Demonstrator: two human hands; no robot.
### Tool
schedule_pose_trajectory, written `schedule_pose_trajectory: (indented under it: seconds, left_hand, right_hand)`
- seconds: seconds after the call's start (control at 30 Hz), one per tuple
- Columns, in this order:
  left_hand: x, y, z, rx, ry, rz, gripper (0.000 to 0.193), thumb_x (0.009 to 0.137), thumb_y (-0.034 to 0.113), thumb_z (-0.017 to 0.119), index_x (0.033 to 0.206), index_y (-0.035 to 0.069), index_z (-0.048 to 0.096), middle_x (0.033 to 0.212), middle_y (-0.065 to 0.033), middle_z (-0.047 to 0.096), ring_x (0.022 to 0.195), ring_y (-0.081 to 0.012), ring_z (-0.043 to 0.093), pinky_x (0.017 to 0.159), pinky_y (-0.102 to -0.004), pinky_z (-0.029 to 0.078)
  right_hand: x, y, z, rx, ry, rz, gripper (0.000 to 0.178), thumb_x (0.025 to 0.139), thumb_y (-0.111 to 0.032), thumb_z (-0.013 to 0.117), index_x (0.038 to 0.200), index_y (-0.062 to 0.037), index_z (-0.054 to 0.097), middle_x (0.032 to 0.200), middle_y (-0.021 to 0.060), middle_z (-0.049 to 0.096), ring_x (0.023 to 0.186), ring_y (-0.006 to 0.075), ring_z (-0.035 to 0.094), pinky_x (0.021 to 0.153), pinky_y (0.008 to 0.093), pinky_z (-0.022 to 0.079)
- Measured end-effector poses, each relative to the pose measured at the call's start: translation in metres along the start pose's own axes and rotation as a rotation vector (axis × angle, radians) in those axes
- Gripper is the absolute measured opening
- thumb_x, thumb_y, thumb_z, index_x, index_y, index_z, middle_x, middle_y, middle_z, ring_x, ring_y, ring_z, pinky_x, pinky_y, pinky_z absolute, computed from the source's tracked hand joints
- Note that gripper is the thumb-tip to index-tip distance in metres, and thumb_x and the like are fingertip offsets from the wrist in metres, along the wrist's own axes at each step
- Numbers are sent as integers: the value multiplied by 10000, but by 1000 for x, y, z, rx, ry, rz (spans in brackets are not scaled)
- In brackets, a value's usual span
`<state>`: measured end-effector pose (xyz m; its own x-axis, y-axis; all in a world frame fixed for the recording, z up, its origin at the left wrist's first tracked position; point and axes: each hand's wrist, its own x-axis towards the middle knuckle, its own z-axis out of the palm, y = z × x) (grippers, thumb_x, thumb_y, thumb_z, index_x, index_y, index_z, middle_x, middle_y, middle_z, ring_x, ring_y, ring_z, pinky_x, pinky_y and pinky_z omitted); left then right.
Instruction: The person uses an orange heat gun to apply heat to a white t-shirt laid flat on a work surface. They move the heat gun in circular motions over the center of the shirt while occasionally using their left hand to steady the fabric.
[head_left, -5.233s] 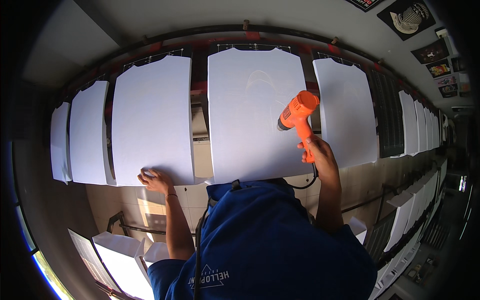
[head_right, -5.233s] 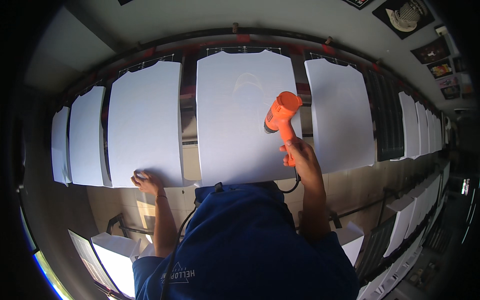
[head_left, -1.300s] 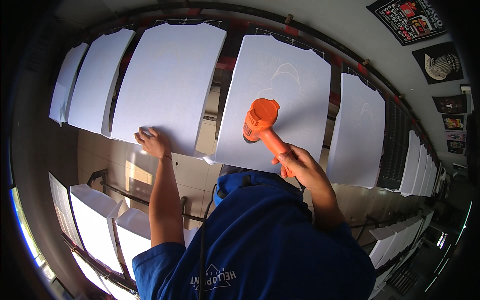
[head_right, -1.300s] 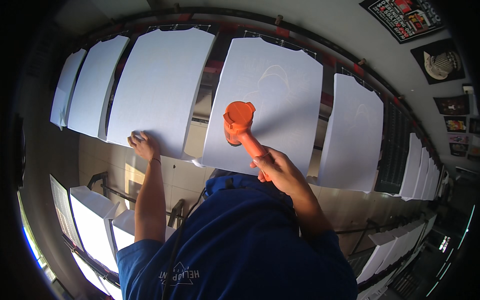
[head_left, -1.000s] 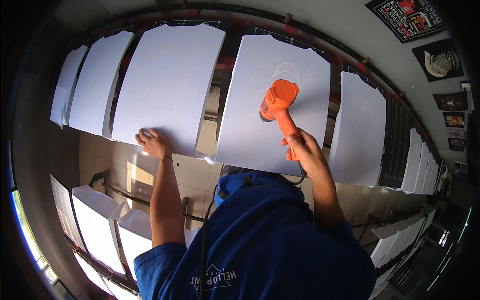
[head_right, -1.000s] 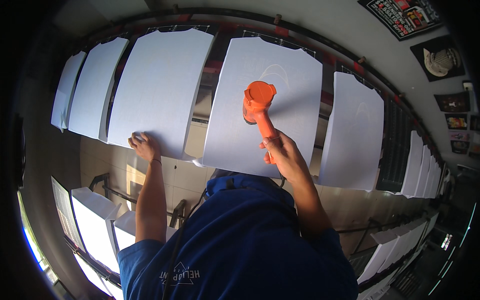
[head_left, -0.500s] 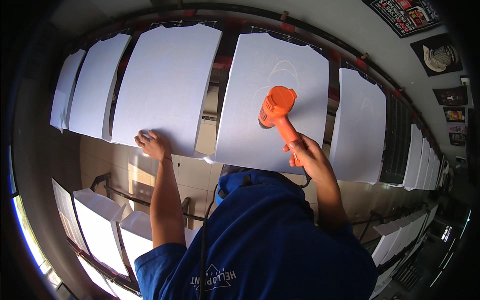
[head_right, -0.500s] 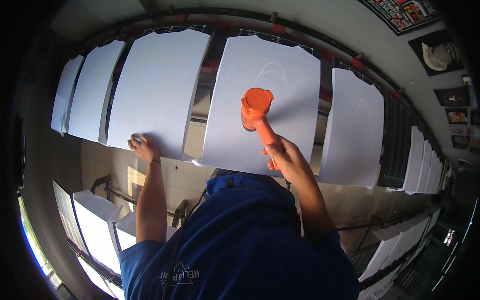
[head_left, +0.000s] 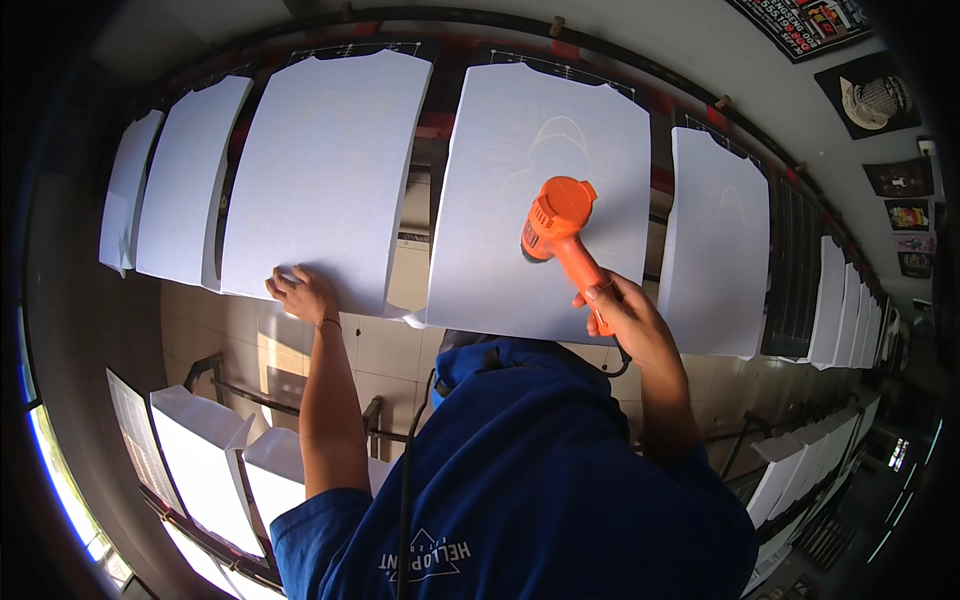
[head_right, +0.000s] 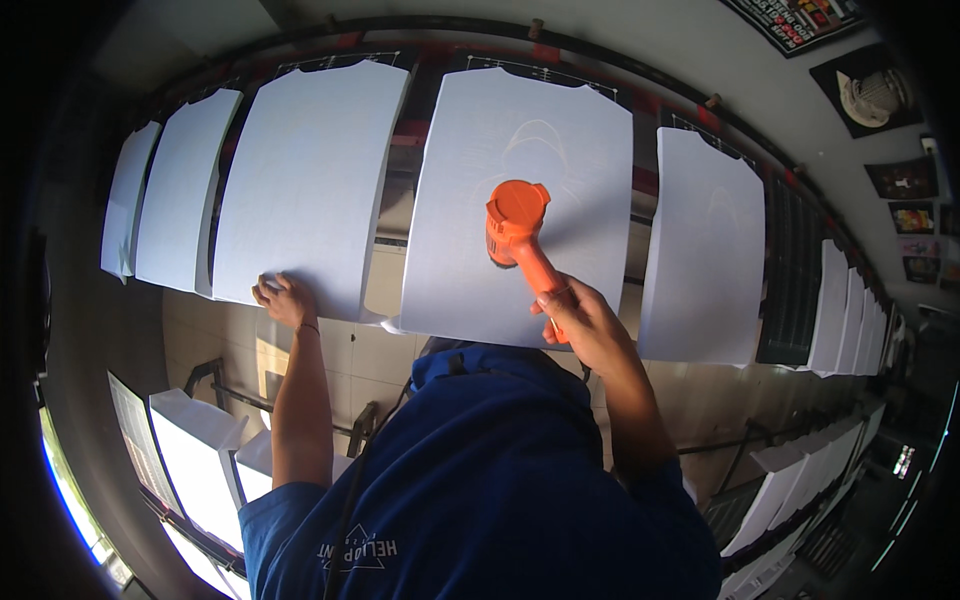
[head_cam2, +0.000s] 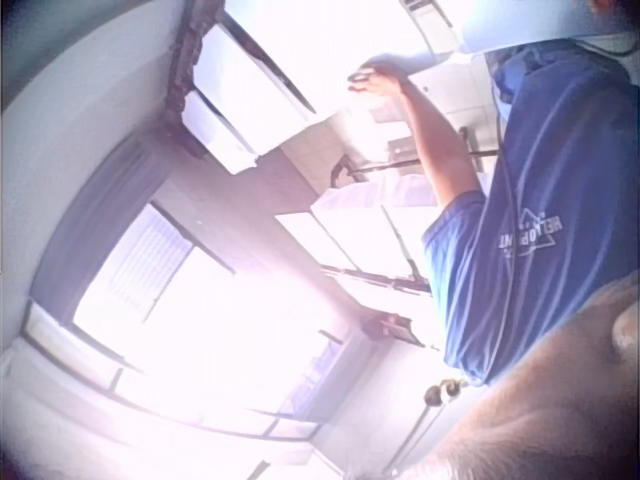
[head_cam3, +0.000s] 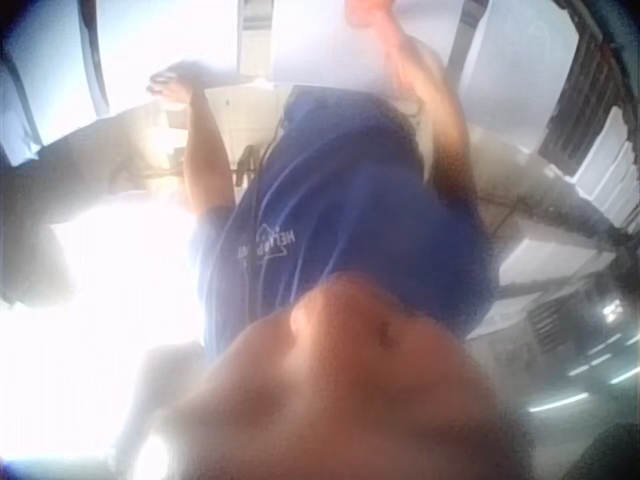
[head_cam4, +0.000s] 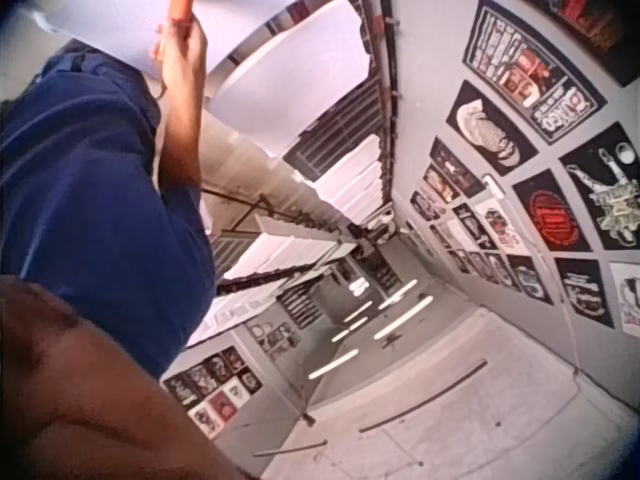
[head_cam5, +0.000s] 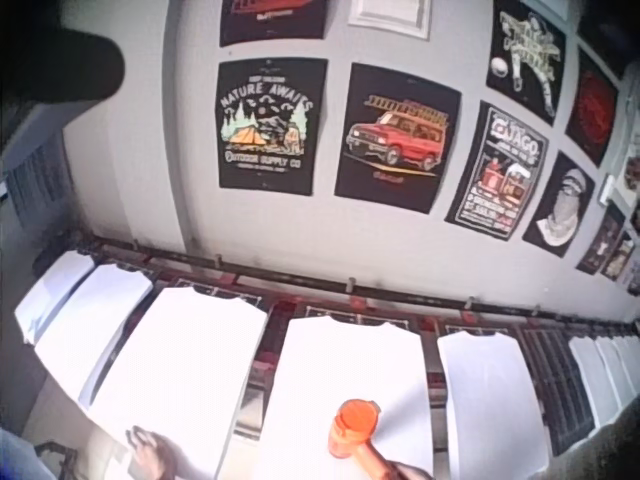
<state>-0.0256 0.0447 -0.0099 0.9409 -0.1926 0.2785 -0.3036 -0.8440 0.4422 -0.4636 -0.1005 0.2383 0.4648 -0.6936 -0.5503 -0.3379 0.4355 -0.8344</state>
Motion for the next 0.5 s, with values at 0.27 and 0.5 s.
schedule_pose_trajectory:
  seconds: [0.27, 0.5]
  left_hand:
    - [0, 3, -3, -2, 17, 17, 499, 961, 368, 413, 1345, 51, 433, 1414, -185, 386, 1381, -291, 273, 983, -464, 373]
    - [2, -6, 2, 4, 25, 17, 500, 953, 368, 426, 1351, 66, 437, 1428, -188, 370, 1374, -297, 287, 983, -463, 384]
  right_hand:
    - [28, 2, -6, 91, 105, -75, 409, 959, -298, 533, 1218, 17, 508, 920, 73, 603, 635, 100, 518, 587, 249, 450]
    - [-12, 5, -13, 13, 2, 26, 397, 969, -300, 530, 1207, 18, 524, 900, 57, 599, 632, 80, 526, 582, 228, 457]
